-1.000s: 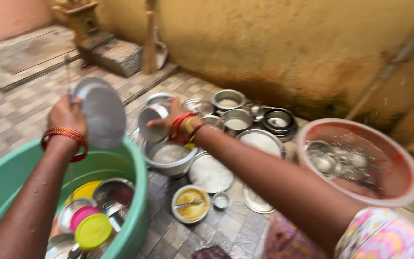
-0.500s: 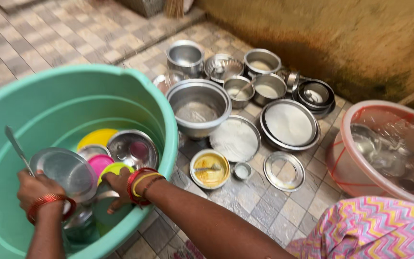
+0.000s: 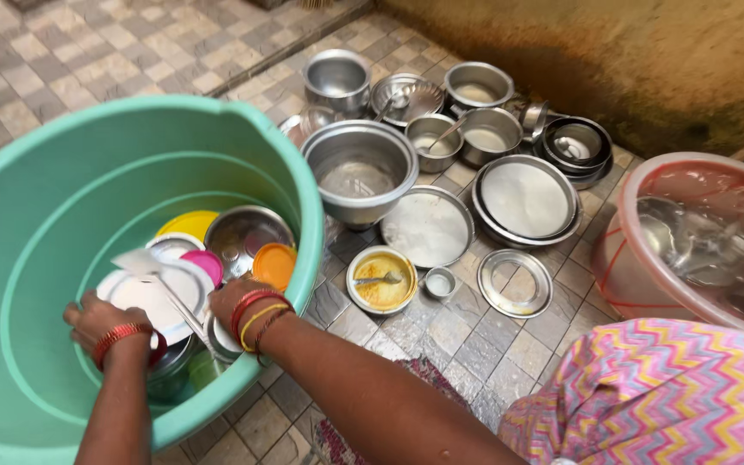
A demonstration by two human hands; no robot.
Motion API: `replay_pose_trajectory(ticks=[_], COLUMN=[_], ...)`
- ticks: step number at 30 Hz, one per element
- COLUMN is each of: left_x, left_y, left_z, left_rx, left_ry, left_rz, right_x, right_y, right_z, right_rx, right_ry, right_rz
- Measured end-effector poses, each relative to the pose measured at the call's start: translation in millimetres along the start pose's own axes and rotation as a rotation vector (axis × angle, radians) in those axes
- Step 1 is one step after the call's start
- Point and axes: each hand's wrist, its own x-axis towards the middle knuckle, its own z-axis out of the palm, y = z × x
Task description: The person washes various metal and plastic dishes in a large plastic basin under a running faucet, then places the rinsed items into a separate green bin.
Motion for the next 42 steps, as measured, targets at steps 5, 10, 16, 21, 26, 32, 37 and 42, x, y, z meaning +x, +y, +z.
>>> replay_pose_trajectory(ticks=[5,10,16,21,26,32,37,42], left_x=[-21.5,-61.7,-191.2,-353.6,-511.2,-606.3,-607.1,-608.3], left_y=[71.9,251.0,501.9,621.9,627.5,618.2,597.3,600.1], left_z=[-38.6,-53.4,-34.8,41.8,152.1,281.2,319.8,361.7], left_rx=[-0.113,-0.318,-0.386,0.092,0.192,-0.064,-0.059,-0.226], left_ry=[0.138,0.121,-0.352,-0.538,-0.978,-1.319,-1.389,-1.389], left_rz=[0.424,0.815,1.16,1.67,1.806,1.01,0.367,0.265], right_x=[13.7,-21.3,-171.2,-378.9,-518.7,-471.4,-441.8,-429.7], right_y=[43.9,173.2,391.6,602.8,712.7,685.0,669.5,670.2], right_z=[-41.8,-175.6,-265.6,-203.4,-39.5,67.2,79.8,81.1], right_rx=[-0.275,-0.314,-0.347,-0.283,-0.141,0.053,0.117,0.159], right_ry=[0.135,0.258,0.085,-0.047,-0.066,0.231,0.277,0.293], right_rz=[-0.415,-0.419,0.193,0.676,0.654,0.802,0.882,0.883])
